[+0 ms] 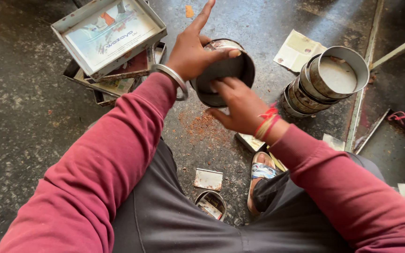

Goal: The person scrubs the interior and exterior of several round metal containers using a rectangular abrasive pad and their hands. They rotate the containers to access different areas, remove debris, and place cleaned items aside.

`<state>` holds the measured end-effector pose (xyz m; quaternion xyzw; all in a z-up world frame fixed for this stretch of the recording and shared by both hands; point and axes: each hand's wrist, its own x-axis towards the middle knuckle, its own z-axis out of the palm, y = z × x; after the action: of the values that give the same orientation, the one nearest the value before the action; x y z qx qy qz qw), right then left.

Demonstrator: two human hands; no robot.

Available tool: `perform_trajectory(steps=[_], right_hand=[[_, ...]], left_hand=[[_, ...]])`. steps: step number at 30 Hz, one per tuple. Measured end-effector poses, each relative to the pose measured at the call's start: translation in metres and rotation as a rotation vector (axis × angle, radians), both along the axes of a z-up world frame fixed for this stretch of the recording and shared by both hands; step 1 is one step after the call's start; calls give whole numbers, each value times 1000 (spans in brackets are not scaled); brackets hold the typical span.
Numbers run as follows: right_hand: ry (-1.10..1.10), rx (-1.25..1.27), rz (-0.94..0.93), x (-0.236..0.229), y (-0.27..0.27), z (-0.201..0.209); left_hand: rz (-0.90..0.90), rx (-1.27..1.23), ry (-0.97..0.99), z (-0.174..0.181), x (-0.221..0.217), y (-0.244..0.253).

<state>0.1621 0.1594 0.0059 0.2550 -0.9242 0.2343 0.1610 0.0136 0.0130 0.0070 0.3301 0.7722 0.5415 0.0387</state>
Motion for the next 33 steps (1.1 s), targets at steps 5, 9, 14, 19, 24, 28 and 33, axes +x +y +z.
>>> perform_trajectory(steps=[5, 9, 14, 19, 24, 28, 33], right_hand=[[41, 88, -28, -5, -21, -42], [-62, 261, 119, 2, -14, -54], [72, 314, 192, -3, -1, -39], [212, -147, -90, -18, 16, -8], [258, -145, -118, -20, 0, -8], [246, 168, -61, -6, -14, -18], [63, 372, -21, 15, -27, -31]], left_hand=[[166, -82, -172, -14, 2, 15], [124, -125, 253, -42, -22, 7], [-193, 168, -211, -40, -41, -2], [-343, 605, -103, -9, 10, 15], [114, 403, 7, -8, 33, 32], [-54, 273, 81, -12, 1, 6], [-288, -7, 237, -16, -1, -18]])
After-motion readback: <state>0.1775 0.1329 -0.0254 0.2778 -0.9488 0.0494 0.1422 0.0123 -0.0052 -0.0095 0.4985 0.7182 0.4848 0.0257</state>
